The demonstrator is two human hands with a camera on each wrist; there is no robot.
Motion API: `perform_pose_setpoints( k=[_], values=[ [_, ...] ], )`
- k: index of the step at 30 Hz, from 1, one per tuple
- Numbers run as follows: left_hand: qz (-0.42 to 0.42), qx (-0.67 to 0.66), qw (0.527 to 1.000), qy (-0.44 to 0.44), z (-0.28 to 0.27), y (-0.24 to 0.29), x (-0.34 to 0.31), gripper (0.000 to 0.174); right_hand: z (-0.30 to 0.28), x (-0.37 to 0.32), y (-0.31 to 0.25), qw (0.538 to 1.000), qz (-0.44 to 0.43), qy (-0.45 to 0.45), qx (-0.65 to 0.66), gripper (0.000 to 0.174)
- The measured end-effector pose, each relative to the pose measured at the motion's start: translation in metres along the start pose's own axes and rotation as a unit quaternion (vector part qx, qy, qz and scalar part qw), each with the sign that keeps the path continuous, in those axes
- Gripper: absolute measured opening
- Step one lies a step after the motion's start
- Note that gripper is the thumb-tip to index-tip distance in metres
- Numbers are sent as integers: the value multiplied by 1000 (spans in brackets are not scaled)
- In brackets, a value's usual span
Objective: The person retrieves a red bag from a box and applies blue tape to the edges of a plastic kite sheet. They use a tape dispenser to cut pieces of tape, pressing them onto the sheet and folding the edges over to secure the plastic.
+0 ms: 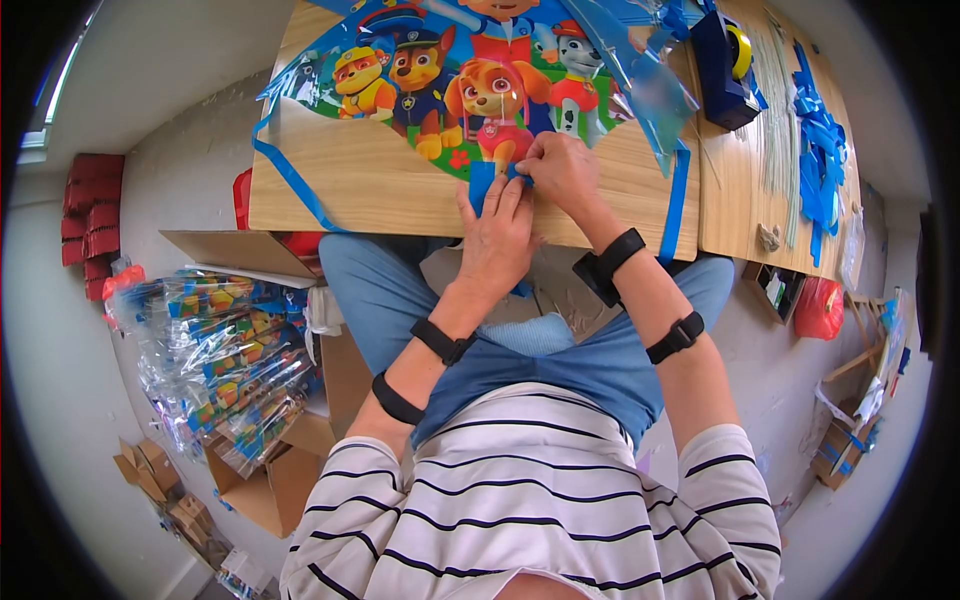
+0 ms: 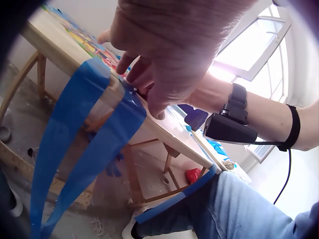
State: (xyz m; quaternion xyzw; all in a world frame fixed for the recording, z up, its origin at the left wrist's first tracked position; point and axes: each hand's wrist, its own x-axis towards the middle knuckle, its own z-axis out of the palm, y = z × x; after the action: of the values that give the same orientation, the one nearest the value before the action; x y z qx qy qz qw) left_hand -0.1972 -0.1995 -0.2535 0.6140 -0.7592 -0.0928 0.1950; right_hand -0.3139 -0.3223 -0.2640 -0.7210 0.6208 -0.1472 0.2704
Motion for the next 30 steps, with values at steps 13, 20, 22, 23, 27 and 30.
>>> perform_pose_setpoints(
  k=[13, 20, 22, 23, 27, 30],
  values=[
    [-19, 28, 999, -42, -9, 6, 5, 68, -95, 15, 33, 963, 91, 86, 239, 22],
    [6, 36, 998, -46, -6, 2, 3, 67, -215, 48, 171, 820, 239, 407, 325, 36],
    [8, 40, 998, -50, -8, 4, 4, 67, -232, 54, 184, 811, 253, 364, 383, 32],
    [5, 43, 998, -54, -9, 4, 4, 67, -238, 60, 189, 806, 259, 338, 411, 31],
    [9, 49, 997, -53, -10, 5, 4, 68, -256, 80, 187, 805, 337, 264, 411, 28],
    [10, 49, 997, -51, -9, 5, 3, 68, -260, 90, 190, 822, 359, 219, 385, 19]
  ],
)
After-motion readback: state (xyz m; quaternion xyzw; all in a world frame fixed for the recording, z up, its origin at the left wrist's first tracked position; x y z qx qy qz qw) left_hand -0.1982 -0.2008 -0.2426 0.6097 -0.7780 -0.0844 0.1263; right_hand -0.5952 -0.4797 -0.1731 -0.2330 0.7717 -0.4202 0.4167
